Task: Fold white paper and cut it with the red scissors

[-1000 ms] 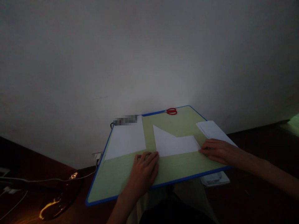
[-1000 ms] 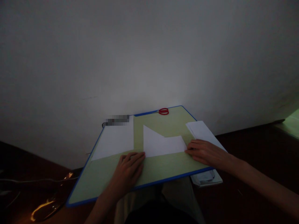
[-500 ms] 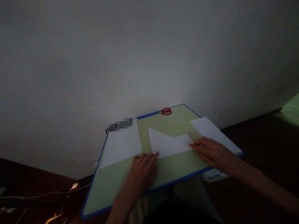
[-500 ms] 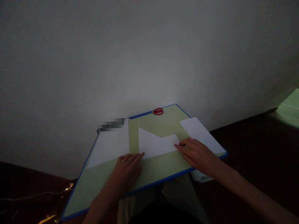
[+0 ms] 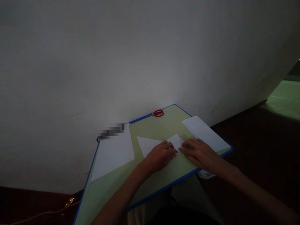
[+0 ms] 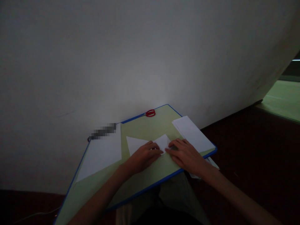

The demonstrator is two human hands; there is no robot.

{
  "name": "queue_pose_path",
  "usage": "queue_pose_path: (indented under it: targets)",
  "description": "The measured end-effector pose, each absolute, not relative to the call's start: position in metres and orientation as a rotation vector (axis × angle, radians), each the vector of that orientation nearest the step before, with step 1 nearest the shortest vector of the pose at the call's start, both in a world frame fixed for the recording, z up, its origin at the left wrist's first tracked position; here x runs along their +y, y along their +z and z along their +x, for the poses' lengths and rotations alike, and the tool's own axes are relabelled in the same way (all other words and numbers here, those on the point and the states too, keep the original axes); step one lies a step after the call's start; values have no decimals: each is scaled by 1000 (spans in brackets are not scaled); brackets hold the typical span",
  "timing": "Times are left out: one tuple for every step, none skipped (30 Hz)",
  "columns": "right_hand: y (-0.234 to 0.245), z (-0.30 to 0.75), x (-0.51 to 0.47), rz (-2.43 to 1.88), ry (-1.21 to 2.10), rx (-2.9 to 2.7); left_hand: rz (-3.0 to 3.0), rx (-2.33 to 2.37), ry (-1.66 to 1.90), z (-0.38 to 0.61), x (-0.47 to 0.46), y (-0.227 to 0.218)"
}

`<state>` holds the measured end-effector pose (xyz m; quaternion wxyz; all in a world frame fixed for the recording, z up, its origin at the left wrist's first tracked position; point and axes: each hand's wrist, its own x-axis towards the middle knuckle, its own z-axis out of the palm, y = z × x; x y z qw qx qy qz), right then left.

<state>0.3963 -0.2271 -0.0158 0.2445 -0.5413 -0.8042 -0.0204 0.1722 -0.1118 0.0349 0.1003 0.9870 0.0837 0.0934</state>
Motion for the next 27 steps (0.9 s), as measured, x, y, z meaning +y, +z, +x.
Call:
queue_pose_path:
  targets:
    - [-17, 396, -228, -1492, -54, -2179, 2895, 228, 278, 179, -107, 32]
    - [-18, 395, -228, -1506, -56, -2164, 2881, 214, 270, 184, -104, 28]
    - [-19, 394, -228, -1517, -57, -2151, 2877, 208, 261, 187, -101, 26]
    - [-19, 394, -229, -1522, -55, -2141, 2879, 205, 251, 189, -100, 24]
    - [-20, 394, -229, -1523, -50, -2135, 2887, 201, 242, 190, -99, 23]
    - [-20, 394, -229, -1522, -44, -2130, 2899, 192, 234, 191, -99, 24]
    - [-20, 394, -229, -1519, -41, -2127, 2913, 180, 226, 191, -99, 24]
    - [-20, 394, -229, -1518, -38, -2126, 2928, 167, 217, 191, -100, 25]
    - [-20, 394, -229, -1517, -36, -2125, 2944, 152, 202, 191, -100, 27]
    - [-20, 394, -229, -1519, -38, -2124, 2961, 141, 184, 191, -101, 28]
    - [-20, 394, -229, -1520, -42, -2122, 2981, 137, 166, 191, -101, 29]
    - [-20, 395, -229, -1520, -48, -2121, 3001, 134, 148, 191, -102, 30]
    - [-20, 395, -229, -1520, -53, -2120, 3021, 132, 133, 190, -102, 30]
    - [-20, 395, -229, -1519, -58, -2119, 3038, 129, 123, 190, -103, 30]
    - [-20, 395, -229, -1518, -60, -2120, 3053, 126, 118, 190, -104, 30]
    - [-21, 395, -228, -1518, -60, -2122, 3064, 125, 120, 189, -104, 29]
    - [-22, 395, -228, -1518, -58, -2126, 3069, 123, 124, 188, -105, 29]
    - [-22, 396, -228, -1516, -58, -2130, 3070, 122, 131, 187, -106, 28]
    - [-23, 396, -228, -1513, -59, -2132, 3066, 124, 136, 186, -106, 27]
    - [-24, 396, -227, -1507, -62, -2133, 3060, 129, 141, 184, -107, 26]
    - [-24, 396, -227, -1502, -66, -2131, 3052, 136, 142, 183, -107, 25]
    - [-24, 396, -227, -1499, -71, -2127, 3045, 145, 141, 182, -107, 25]
    - [-24, 396, -227, -1497, -74, -2123, 3042, 149, 138, 181, -108, 24]
    - [-24, 396, -227, -1498, -77, -2120, 3041, 154, 137, 180, -108, 24]
    - [-24, 396, -227, -1501, -79, -2118, 3040, 154, 133, 180, -108, 24]
    - [-24, 395, -228, -1505, -77, -2119, 3041, 154, 129, 179, -109, 24]
    - [-24, 395, -228, -1509, -75, -2121, 3040, 158, 125, 178, -109, 25]
